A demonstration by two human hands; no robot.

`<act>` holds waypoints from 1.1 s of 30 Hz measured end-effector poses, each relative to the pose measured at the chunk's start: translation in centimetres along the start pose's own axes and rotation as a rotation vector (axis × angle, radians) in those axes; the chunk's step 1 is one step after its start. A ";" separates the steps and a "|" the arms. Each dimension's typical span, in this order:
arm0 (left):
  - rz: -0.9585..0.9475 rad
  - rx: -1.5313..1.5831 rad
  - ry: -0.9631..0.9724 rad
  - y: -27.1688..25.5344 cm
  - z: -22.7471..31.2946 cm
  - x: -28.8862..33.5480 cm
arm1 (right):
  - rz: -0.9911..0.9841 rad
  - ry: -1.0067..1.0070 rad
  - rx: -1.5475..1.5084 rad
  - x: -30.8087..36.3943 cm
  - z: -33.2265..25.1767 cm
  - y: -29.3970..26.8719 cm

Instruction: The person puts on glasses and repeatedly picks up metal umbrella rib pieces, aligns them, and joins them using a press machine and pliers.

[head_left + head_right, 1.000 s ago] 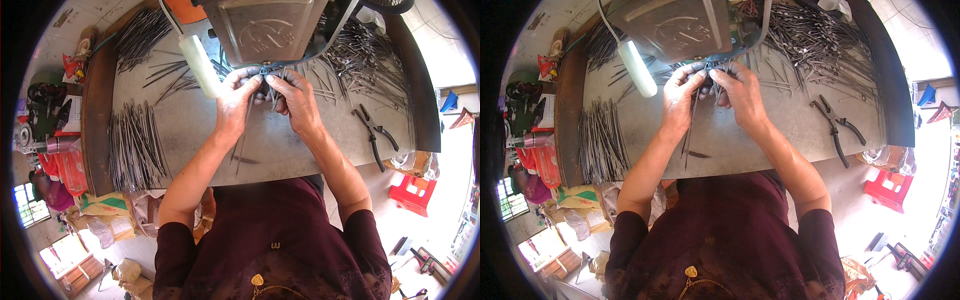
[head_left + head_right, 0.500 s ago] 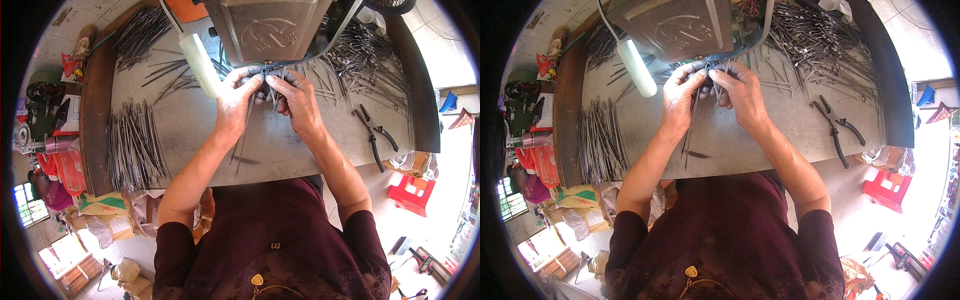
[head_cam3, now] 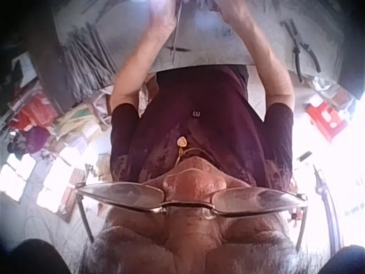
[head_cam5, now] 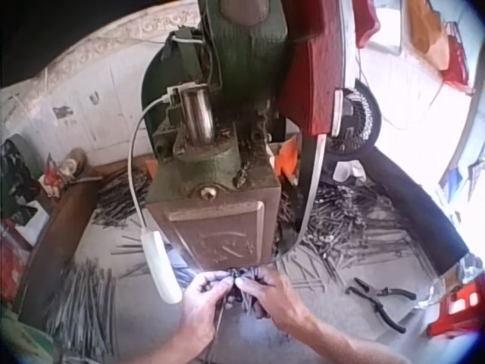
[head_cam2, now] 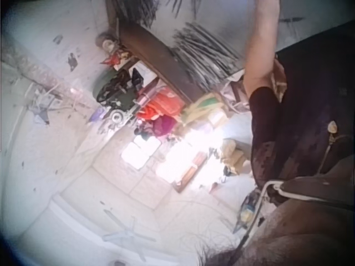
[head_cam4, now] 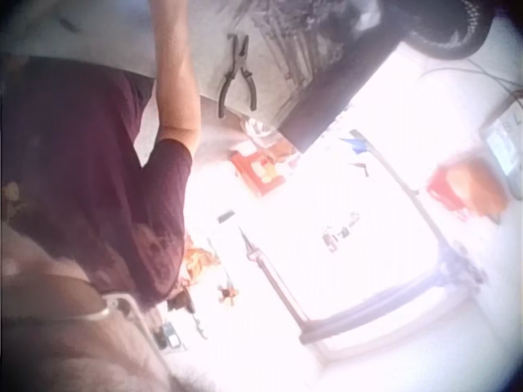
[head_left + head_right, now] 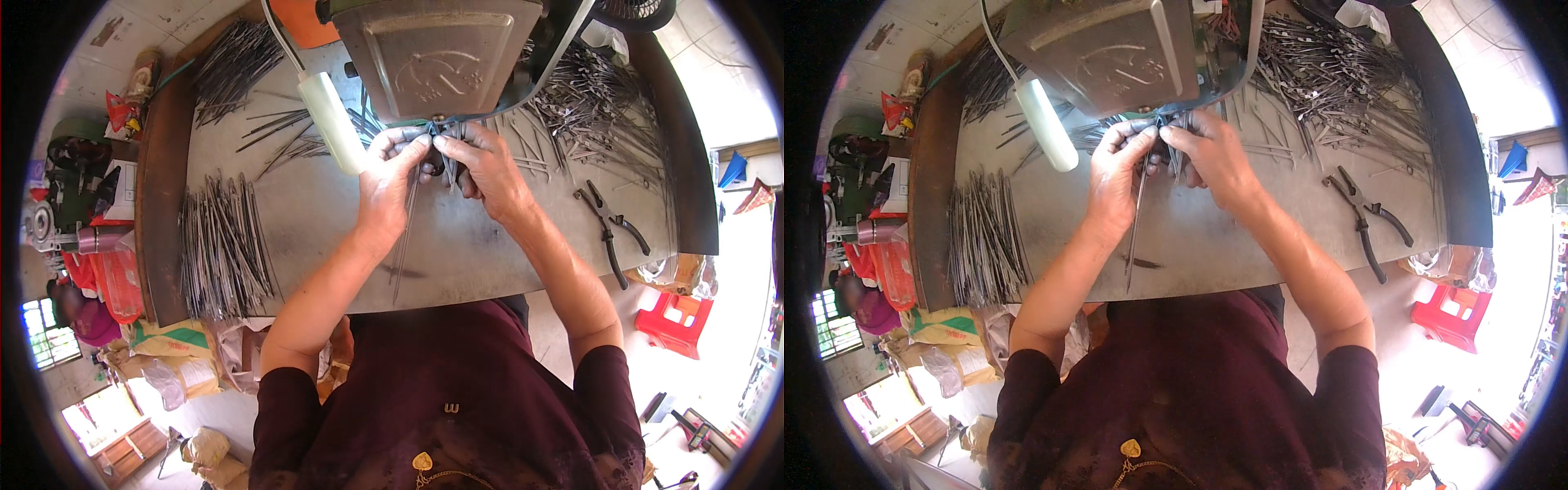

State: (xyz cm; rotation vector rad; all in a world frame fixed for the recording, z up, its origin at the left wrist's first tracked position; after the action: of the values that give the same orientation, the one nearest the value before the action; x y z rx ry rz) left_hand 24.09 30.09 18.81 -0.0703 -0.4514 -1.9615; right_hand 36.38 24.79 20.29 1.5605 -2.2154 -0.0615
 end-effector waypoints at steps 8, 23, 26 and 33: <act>0.037 -0.002 0.090 0.6 0.4 1.3 | -0.017 -0.042 -0.093 -0.5 0.1 -0.2; 0.039 -0.169 0.126 -0.2 0.8 0.6 | 0.081 -0.149 0.135 2.1 -0.3 0.0; 0.036 -0.167 0.144 -0.3 1.0 0.4 | 0.092 -0.160 0.148 1.9 -0.4 0.1; -0.008 -0.075 0.131 0.1 0.6 -0.5 | 0.132 -0.174 0.059 2.0 0.0 -0.2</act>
State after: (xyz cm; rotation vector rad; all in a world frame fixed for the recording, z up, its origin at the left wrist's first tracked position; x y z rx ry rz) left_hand 24.29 30.68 19.26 0.0118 -0.2930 -1.9769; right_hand 36.05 22.92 20.90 1.4850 -2.4714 -0.0960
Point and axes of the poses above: each hand's wrist, its own x-axis away from the middle knuckle, its own y-axis out of the palm, z = x × y, the point moved 9 cm from there along -x, towards the middle knuckle, and after that the axes turned 11 degrees about -x, right-handed, at the moved point
